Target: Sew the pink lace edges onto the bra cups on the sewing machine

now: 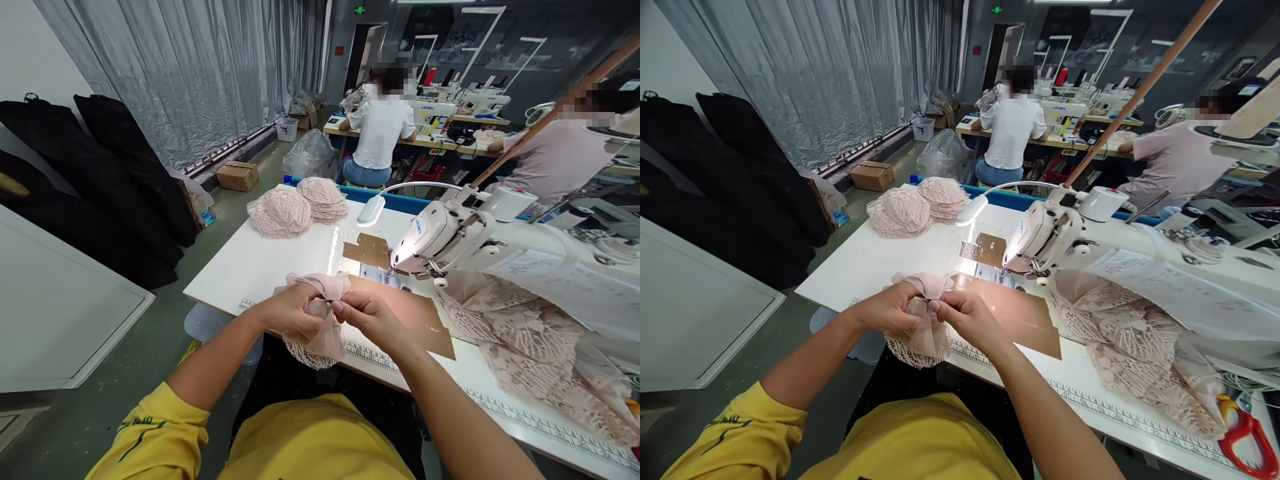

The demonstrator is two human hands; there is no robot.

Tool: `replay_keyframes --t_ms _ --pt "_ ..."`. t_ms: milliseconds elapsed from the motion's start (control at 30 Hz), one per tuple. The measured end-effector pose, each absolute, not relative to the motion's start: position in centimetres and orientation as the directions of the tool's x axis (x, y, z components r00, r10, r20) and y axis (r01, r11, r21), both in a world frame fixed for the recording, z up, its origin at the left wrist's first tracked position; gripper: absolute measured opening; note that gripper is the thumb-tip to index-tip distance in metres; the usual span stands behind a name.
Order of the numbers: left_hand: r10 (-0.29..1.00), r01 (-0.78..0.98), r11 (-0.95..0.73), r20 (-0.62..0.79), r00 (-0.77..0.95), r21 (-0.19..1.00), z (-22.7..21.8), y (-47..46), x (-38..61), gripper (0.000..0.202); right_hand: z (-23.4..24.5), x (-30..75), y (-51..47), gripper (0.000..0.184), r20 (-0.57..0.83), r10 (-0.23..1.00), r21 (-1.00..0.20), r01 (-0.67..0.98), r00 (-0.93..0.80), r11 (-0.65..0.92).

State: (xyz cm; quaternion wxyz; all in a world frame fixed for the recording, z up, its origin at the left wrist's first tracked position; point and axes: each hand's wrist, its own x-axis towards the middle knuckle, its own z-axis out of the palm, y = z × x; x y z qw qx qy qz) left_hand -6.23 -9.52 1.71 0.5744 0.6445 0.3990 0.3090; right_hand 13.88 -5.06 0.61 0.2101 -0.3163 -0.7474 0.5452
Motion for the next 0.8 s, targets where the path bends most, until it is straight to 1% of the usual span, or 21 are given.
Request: replay_keyframes --t_ms 67,200,267,333,367,400,433,467,500,533,567,600,633,667,700,733,767,800 --pt "0.87 0.172 -0.035 -0.054 0.489 0.984 1.6 -9.3 -6.2 0.05 0.4 13.7 -5.1 0.042 -0.011 0.704 -0.955 0.217 -0.71 0.204" --pt "0.885 0.219 -0.178 0.058 0.463 0.959 2.0 -8.8 -6.4 0.067 0.6 13.7 -5.3 0.04 0.014 0.747 -0.954 0.214 -0.665 0.209" --pt "0.847 0.227 -0.195 0.048 0.53 0.954 2.7 -8.3 -7.2 0.069 0.7 14.3 -5.4 0.041 -0.003 0.772 -0.932 0.282 -0.635 0.229" --pt "0.796 0.257 -0.179 -0.013 0.605 0.95 3.3 -7.5 -9.0 0.061 0.4 15.8 -5.5 0.042 -0.011 0.803 -0.873 0.398 -0.595 0.283" --pt "0.798 0.288 -0.173 -0.037 0.602 0.942 3.6 -7.0 -10.1 0.055 0.0 17.0 -5.4 0.041 0.005 0.825 -0.82 0.47 -0.566 0.328" --pt "0.83 0.326 -0.164 -0.048 0.556 0.931 3.8 -6.4 -11.4 0.051 -0.5 18.5 -5.3 0.039 0.054 0.839 -0.748 0.535 -0.541 0.393" --pt "0.887 0.37 -0.151 -0.04 0.459 0.917 3.9 -5.8 -12.6 0.048 -1.2 20.2 -5.1 0.038 0.108 0.857 -0.656 0.611 -0.504 0.443" --pt "0.95 0.428 -0.125 -0.016 0.311 0.895 3.9 -5.3 -13.7 0.048 -2.1 22.0 -4.8 0.038 0.144 0.878 -0.544 0.705 -0.457 0.456" --pt "0.99 0.503 -0.105 0.04 0.139 0.858 3.8 -5.0 -14.6 0.049 -3.0 24.0 -4.5 0.039 0.18 0.899 -0.422 0.794 -0.399 0.437" --pt "0.992 0.584 -0.089 0.123 -0.018 0.807 3.6 -4.8 -15.0 0.049 -4.0 25.9 -4.2 0.041 0.209 0.91 -0.299 0.862 -0.359 0.409" --pt "0.968 0.66 -0.082 0.217 -0.125 0.747 3.3 -4.7 -15.1 0.049 -4.8 27.6 -3.9 0.045 0.244 0.91 -0.194 0.903 -0.334 0.384" --pt "0.939 0.723 -0.096 0.303 -0.162 0.684 3.0 -4.8 -14.6 0.049 -5.5 29.1 -3.8 0.048 0.284 0.906 -0.125 0.925 -0.313 0.359" --pt "0.922 0.767 -0.13 0.361 -0.139 0.628 2.6 -5.0 -13.6 0.048 -6.0 30.1 -3.7 0.051 0.325 0.897 -0.084 0.935 -0.3 0.343" --pt "0.923 0.782 -0.184 0.378 -0.07 0.596 2.1 -5.2 -12.3 0.047 -6.3 30.8 -3.8 0.051 0.359 0.887 -0.074 0.938 -0.292 0.339" --pt "0.936 0.773 -0.244 0.352 0.029 0.586 1.5 -5.4 -10.8 0.049 -6.3 30.9 -3.9 0.05 0.389 0.877 -0.101 0.933 -0.282 0.345" --pt "0.947 0.754 -0.279 0.3 0.114 0.595 0.9 -5.5 -9.2 0.053 -6.1 30.6 -4.2 0.048 0.404 0.875 -0.163 0.921 -0.266 0.355" --pt "0.958 0.734 -0.278 0.238 0.162 0.619 0.3 -5.5 -7.7 0.059 -5.7 30.0 -4.6 0.044 0.405 0.881 -0.258 0.894 -0.244 0.366" --pt "0.968 0.706 -0.25 0.185 0.17 0.662 -0.4 -5.3 -6.4 0.058 -5.3 29.1 -5.0 0.041 0.386 0.896 -0.381 0.846 -0.221 0.373"
